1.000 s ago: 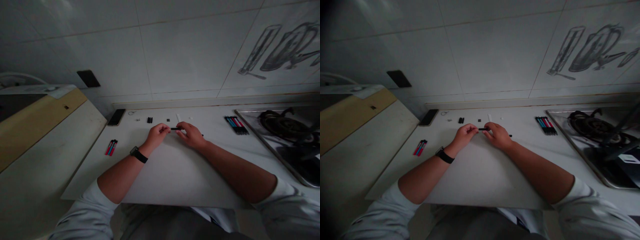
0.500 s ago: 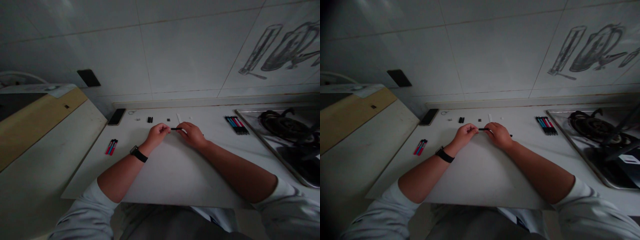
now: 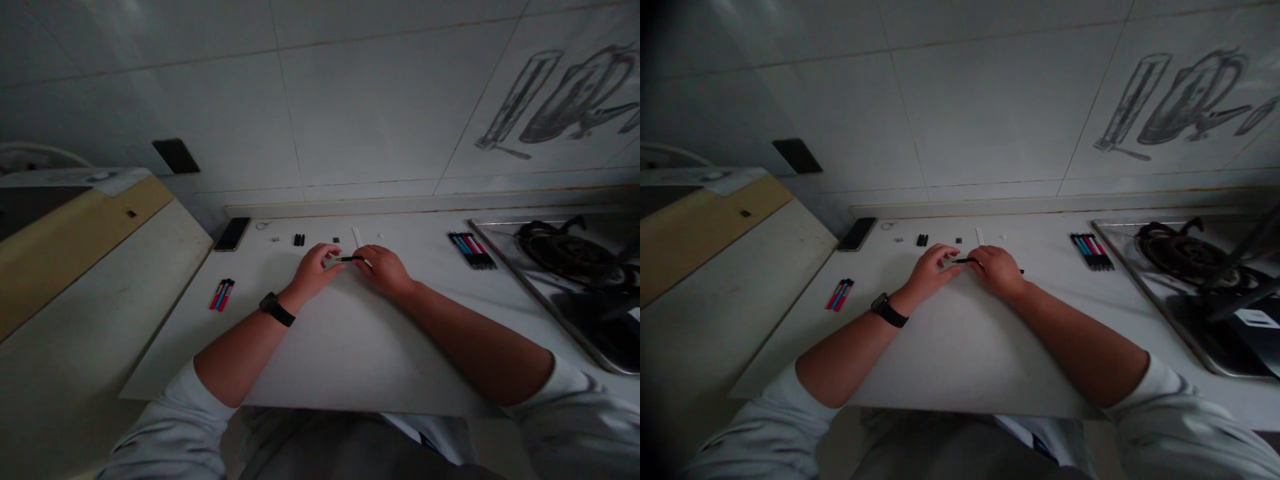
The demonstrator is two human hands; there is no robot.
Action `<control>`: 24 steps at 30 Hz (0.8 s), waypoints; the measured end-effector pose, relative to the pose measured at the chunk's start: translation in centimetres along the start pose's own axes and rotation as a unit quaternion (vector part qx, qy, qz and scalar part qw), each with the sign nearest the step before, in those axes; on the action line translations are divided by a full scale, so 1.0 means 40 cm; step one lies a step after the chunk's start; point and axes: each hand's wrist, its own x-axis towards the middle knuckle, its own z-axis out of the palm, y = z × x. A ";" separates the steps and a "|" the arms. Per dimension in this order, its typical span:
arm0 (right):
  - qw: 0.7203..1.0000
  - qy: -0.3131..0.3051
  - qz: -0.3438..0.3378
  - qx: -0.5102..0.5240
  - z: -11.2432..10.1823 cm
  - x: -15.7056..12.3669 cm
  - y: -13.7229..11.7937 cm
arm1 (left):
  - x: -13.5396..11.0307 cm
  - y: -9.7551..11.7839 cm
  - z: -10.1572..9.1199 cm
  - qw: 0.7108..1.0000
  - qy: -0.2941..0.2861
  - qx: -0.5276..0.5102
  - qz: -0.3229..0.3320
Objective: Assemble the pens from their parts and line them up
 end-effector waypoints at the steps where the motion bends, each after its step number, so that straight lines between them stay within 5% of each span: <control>1: 1.000 -0.003 -0.015 -0.004 0.000 0.001 -0.002 | -0.001 0.008 -0.002 0.999 -0.001 0.033 0.029; 6: 0.998 -0.019 -0.060 -0.029 -0.013 0.020 -0.011 | 0.001 0.024 -0.006 0.989 -0.011 0.120 0.080; 13: 0.996 -0.049 0.015 -0.068 -0.056 0.127 0.065 | 0.015 -0.042 -0.002 0.997 0.036 0.038 -0.060; 18: 0.982 -0.148 0.000 -0.114 -0.007 0.207 0.151 | 0.024 -0.070 0.001 0.989 0.049 -0.012 -0.138; 24: 0.967 -0.203 -0.050 -0.147 0.055 0.247 0.180 | 0.031 -0.072 -0.005 0.982 0.068 -0.046 -0.169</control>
